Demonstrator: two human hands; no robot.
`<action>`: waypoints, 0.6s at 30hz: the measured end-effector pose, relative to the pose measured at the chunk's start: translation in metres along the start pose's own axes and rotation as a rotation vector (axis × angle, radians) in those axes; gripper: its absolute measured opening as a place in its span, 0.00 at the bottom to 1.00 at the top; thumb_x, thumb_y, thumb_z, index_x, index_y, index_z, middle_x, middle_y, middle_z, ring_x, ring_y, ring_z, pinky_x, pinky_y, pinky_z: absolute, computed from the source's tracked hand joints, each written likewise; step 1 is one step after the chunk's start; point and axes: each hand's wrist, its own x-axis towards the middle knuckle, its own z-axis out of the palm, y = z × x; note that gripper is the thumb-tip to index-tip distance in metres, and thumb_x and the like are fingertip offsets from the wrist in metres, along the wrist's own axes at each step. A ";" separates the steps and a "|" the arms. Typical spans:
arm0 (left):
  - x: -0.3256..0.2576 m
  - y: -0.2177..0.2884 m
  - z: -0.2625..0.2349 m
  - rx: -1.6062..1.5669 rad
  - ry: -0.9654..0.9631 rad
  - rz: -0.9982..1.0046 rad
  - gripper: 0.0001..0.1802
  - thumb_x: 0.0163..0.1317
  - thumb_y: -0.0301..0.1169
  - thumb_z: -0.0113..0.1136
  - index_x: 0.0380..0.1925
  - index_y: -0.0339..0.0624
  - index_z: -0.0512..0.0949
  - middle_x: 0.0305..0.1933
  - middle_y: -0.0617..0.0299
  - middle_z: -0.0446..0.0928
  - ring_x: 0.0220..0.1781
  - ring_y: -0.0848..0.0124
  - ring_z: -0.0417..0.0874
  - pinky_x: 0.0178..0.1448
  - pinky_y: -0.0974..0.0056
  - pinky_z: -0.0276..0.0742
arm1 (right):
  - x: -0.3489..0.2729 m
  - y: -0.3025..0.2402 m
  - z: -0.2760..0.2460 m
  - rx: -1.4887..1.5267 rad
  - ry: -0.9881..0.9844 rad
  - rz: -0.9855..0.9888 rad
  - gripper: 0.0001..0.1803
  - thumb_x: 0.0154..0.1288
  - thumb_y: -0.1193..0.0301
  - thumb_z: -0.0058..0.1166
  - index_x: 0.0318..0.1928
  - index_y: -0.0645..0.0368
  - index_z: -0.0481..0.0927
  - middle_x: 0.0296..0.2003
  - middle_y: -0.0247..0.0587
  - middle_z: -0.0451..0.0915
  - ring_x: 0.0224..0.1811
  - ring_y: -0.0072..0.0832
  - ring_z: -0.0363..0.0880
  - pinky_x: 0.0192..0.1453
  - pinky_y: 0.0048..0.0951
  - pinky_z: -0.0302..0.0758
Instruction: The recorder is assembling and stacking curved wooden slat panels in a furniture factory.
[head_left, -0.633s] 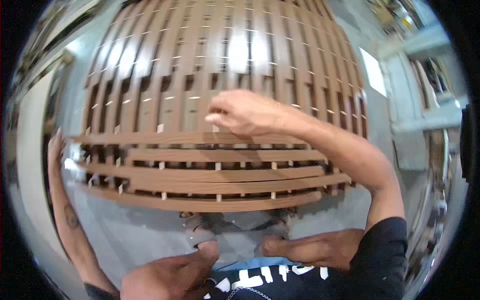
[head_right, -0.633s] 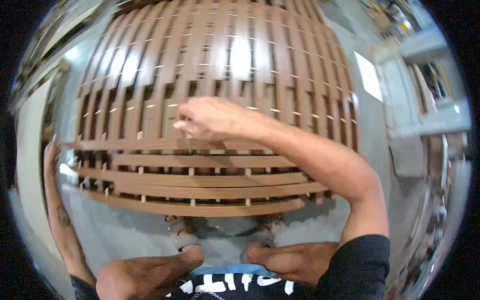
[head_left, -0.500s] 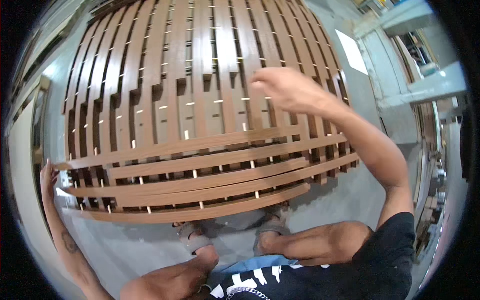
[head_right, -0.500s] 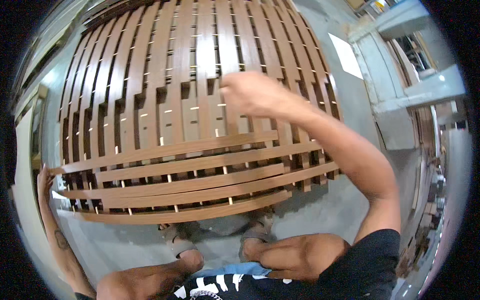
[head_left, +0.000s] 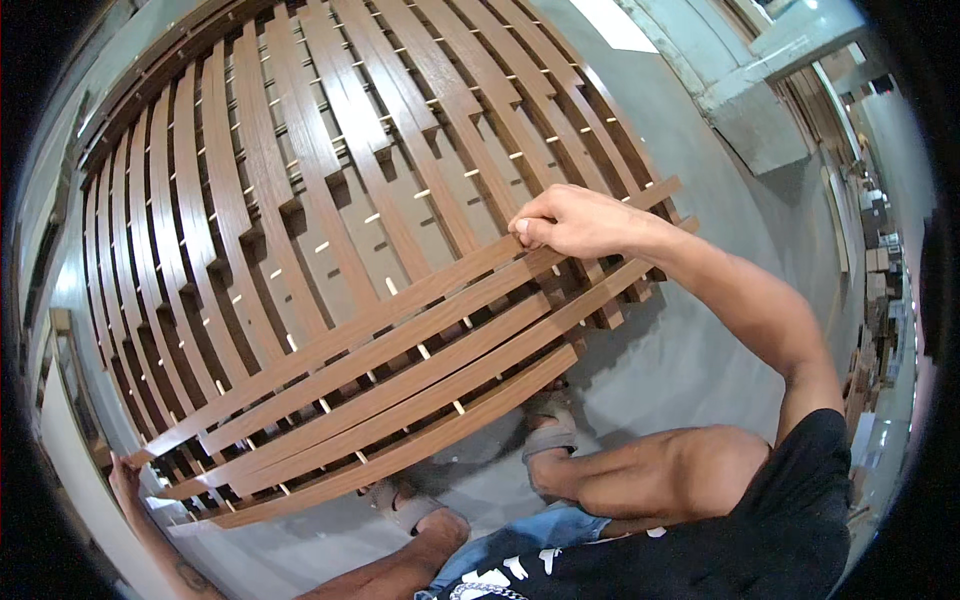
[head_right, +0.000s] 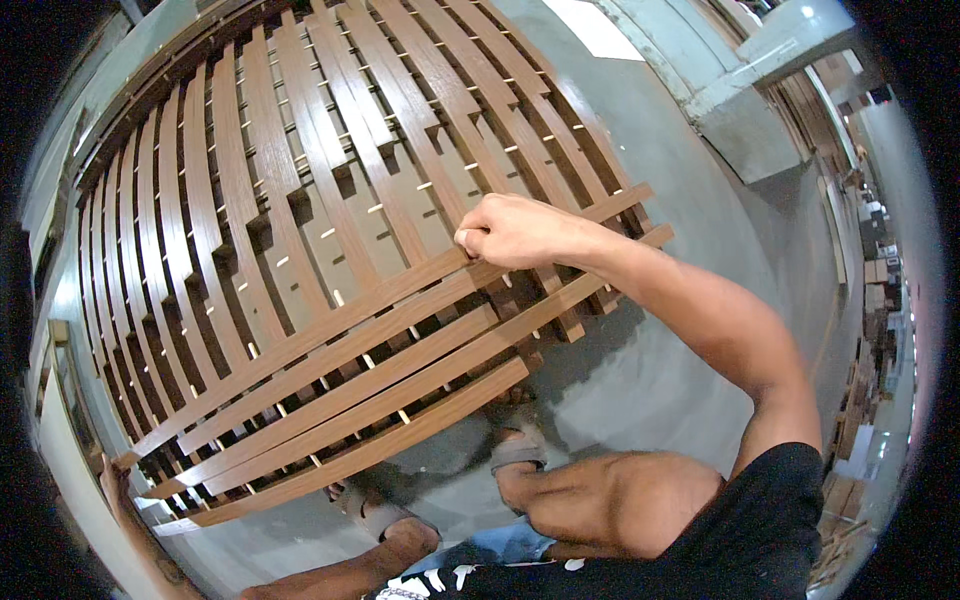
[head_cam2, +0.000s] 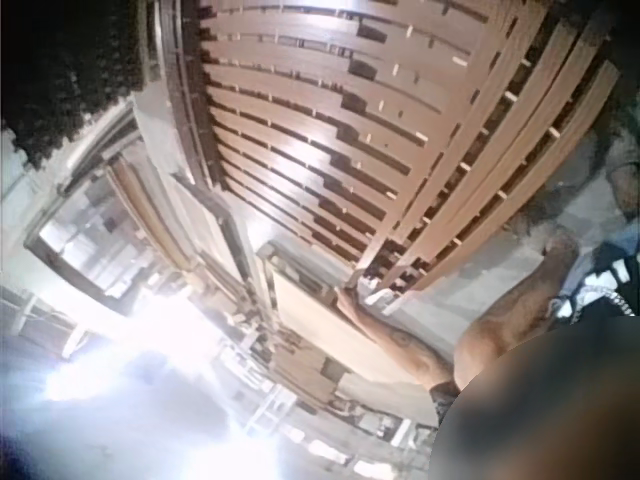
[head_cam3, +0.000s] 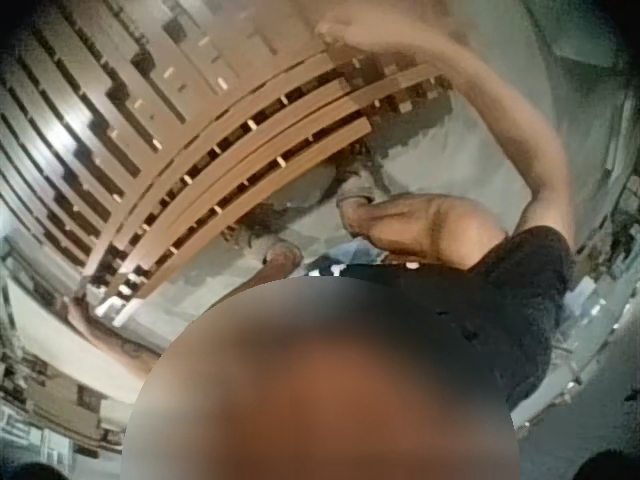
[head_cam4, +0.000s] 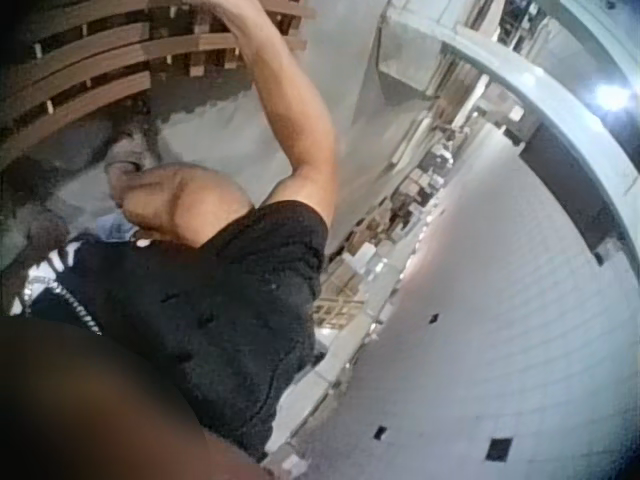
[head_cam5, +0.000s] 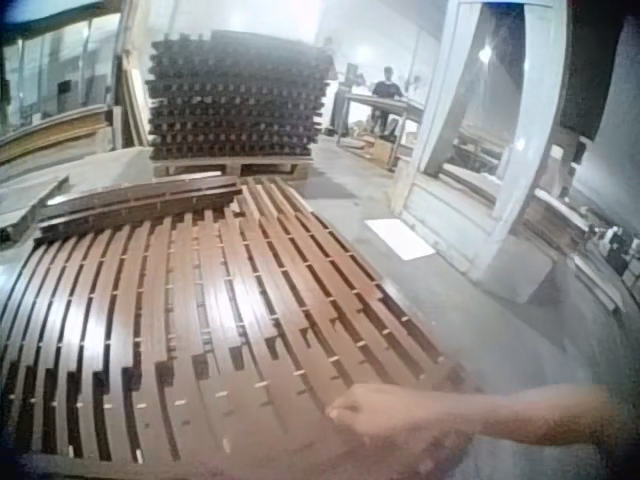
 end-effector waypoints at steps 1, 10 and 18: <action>0.000 0.000 -0.002 0.010 0.003 0.012 0.19 0.70 0.50 0.47 0.34 0.49 0.77 0.24 0.70 0.65 0.26 0.80 0.68 0.30 0.73 0.63 | 0.000 0.002 0.000 -0.009 -0.012 0.019 0.19 0.67 0.64 0.41 0.31 0.68 0.77 0.28 0.55 0.79 0.35 0.46 0.78 0.44 0.45 0.71; -0.029 -0.022 -0.016 0.089 0.040 0.057 0.19 0.70 0.50 0.47 0.37 0.48 0.77 0.27 0.67 0.67 0.30 0.79 0.69 0.34 0.71 0.65 | 0.003 0.001 -0.005 -0.155 -0.065 0.008 0.20 0.69 0.61 0.43 0.36 0.67 0.80 0.31 0.52 0.81 0.37 0.44 0.79 0.45 0.40 0.72; -0.059 -0.054 -0.027 0.152 0.080 0.081 0.19 0.71 0.49 0.46 0.39 0.47 0.77 0.29 0.65 0.69 0.33 0.77 0.71 0.37 0.70 0.66 | 0.003 0.003 -0.002 -0.103 -0.009 -0.041 0.19 0.66 0.66 0.42 0.24 0.71 0.72 0.23 0.60 0.75 0.30 0.49 0.76 0.42 0.48 0.71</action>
